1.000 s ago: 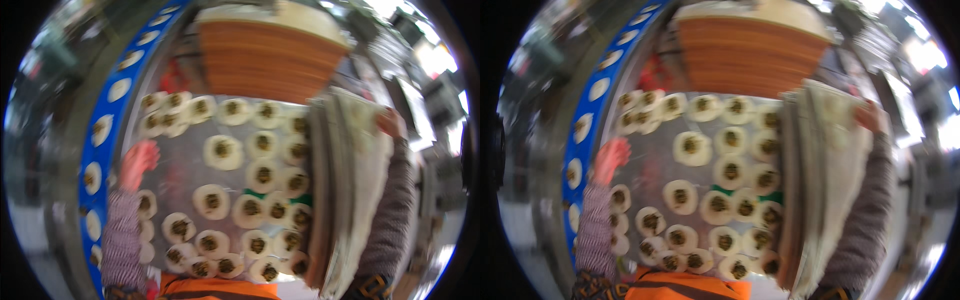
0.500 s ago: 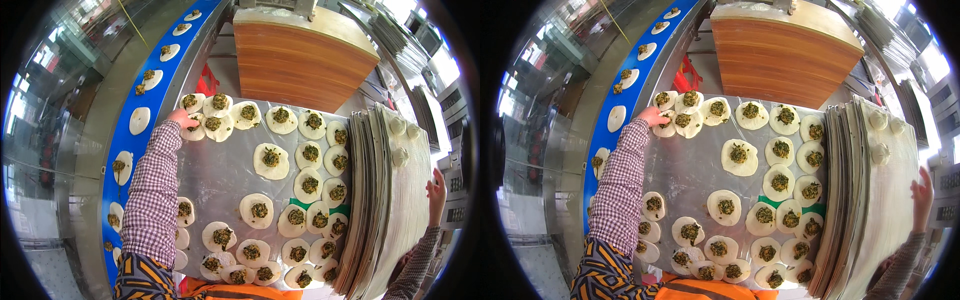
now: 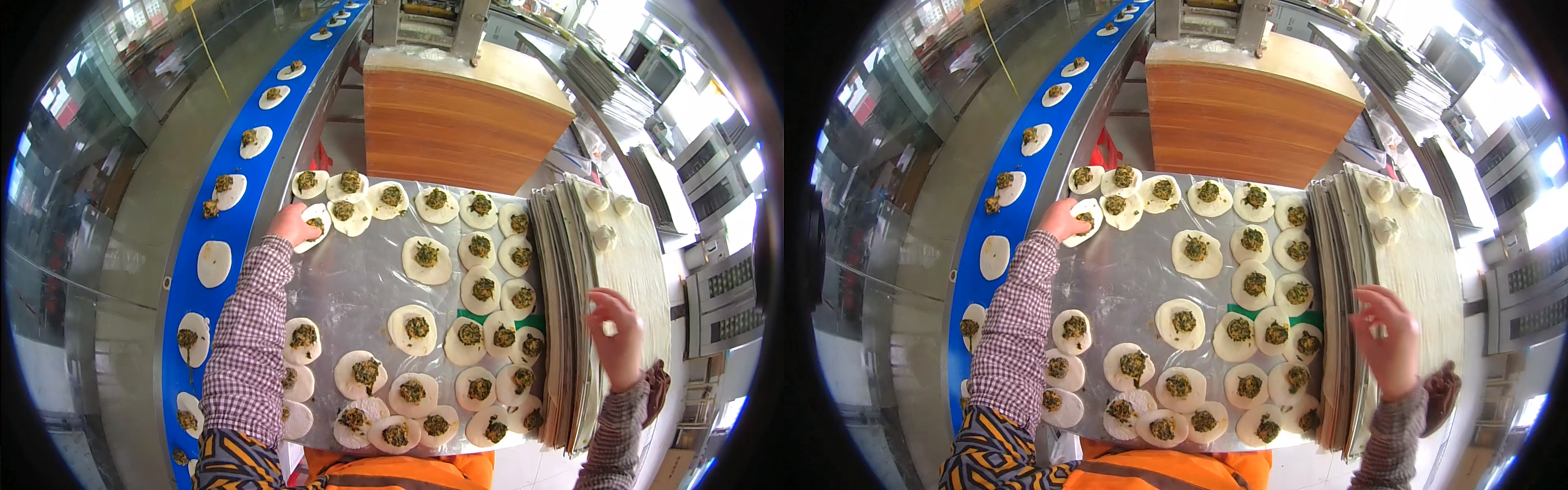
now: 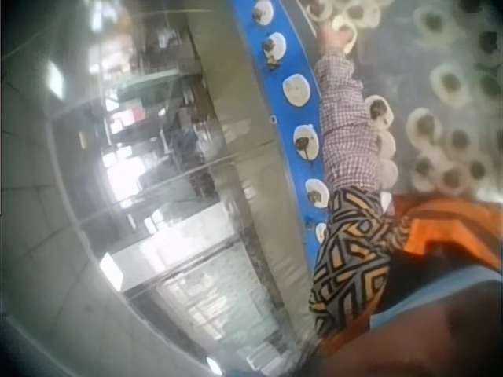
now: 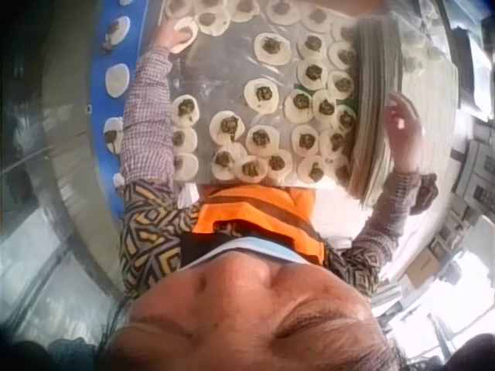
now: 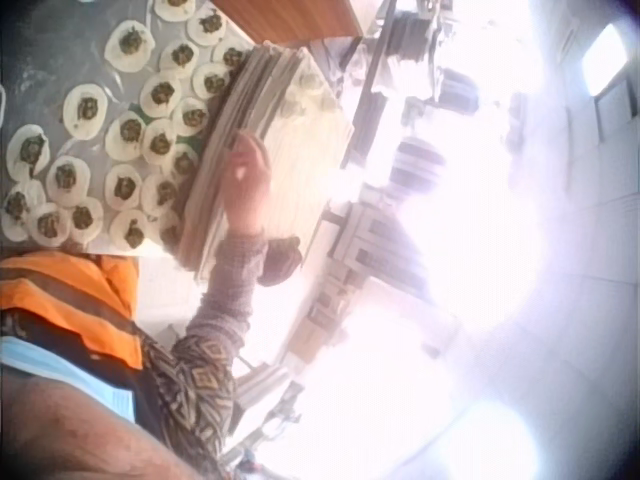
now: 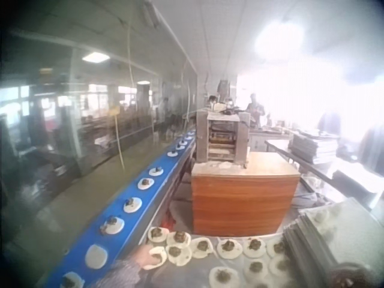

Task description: The person repeatedly picks up filled dough rounds from a conveyor, pleats and seals them into dumplings by hand, and places the finished dumplings onto a nearby tray. The process continues throughout the clip with consistent hand motions and placement.

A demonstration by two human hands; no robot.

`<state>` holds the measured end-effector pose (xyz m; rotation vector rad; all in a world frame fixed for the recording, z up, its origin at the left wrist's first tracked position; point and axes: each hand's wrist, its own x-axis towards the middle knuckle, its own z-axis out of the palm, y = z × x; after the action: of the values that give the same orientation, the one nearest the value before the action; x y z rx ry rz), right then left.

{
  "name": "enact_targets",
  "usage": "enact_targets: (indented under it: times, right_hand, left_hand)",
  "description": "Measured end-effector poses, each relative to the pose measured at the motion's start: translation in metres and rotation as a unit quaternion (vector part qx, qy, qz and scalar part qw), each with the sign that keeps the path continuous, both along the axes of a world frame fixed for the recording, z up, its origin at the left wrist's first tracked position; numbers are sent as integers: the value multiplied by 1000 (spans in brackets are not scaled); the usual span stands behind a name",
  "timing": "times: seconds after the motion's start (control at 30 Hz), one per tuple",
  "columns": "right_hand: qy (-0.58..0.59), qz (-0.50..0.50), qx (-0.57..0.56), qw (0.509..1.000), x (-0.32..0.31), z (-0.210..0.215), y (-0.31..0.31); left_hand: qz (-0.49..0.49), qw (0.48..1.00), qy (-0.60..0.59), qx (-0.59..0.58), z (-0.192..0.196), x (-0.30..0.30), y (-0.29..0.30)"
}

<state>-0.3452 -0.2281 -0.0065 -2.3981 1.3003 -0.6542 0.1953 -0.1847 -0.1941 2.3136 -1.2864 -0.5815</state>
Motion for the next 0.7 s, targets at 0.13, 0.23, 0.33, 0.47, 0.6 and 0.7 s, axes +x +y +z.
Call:
enact_targets:
  times: [0.13,0.23,0.33,0.47,0.6,0.7]
  right_hand:
    - [-27,128,79,988,75,-5,34]
    - [-59,203,140,967,124,-32,51]
    - [-178,203,277,922,165,-69,64]
    - [-241,166,461,837,176,-94,81]
    - [-205,141,422,872,156,-95,108]
    - [-112,207,183,954,131,-92,124]
  left_hand:
    - [81,915,385,-87,16,-7,45]
    - [76,740,650,-155,23,-42,92]
    - [21,633,758,-159,34,-97,132]
    - [10,670,733,-119,54,-170,169]
    - [3,721,686,-100,66,-214,183]
    - [-20,774,628,-82,65,-233,183]
